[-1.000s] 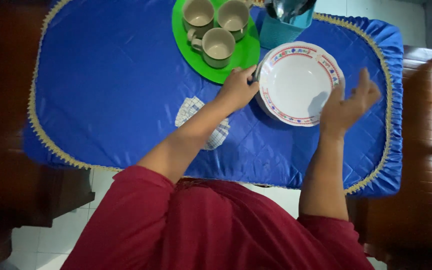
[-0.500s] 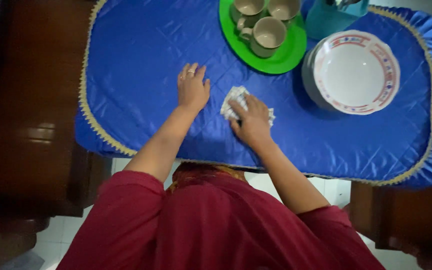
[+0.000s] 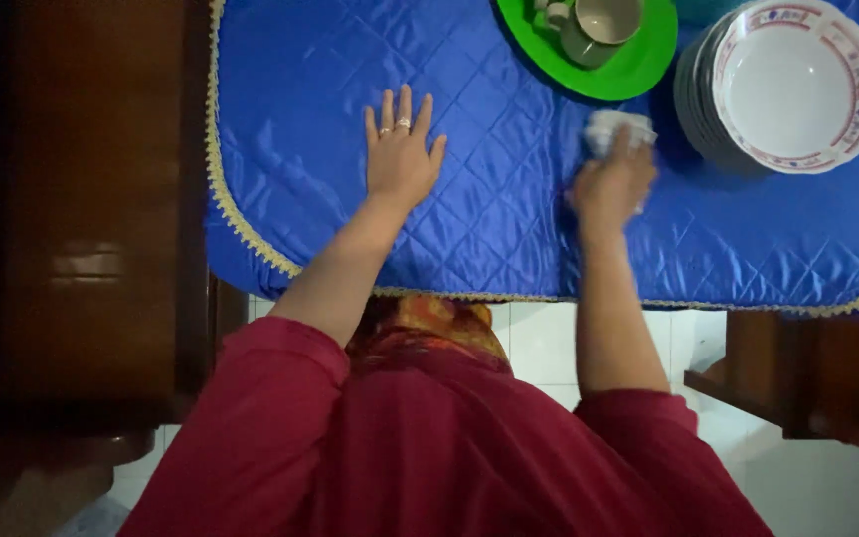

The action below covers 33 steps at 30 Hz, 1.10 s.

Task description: The person wipes a blue tablecloth with a cloth, then picks up plates one by one from a stack and places them on the table. The person continues wiping the table surface around the placed plates.

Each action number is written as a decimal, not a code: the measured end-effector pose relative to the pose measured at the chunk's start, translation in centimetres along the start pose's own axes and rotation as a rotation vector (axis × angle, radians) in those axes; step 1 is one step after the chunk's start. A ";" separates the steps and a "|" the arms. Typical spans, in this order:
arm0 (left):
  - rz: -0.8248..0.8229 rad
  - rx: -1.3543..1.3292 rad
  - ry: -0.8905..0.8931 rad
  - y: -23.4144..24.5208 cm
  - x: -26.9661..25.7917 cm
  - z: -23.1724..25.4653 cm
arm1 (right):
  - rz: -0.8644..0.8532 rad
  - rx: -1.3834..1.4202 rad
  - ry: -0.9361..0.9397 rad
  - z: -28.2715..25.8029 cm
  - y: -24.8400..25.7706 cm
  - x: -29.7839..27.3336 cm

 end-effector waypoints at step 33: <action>-0.035 -0.023 0.011 1.1 0.3 0.1 | -0.027 0.571 0.202 6.0 8.7 -4.0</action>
Point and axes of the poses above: each hand's wrist, its own x-axis towards the middle knuckle, its own y-axis out of the back of the hand, z = x × y, the point moved 8 cm from there along x, towards the middle knuckle, and after that the axes turned 15 degrees about x, right-handed, at the moved point
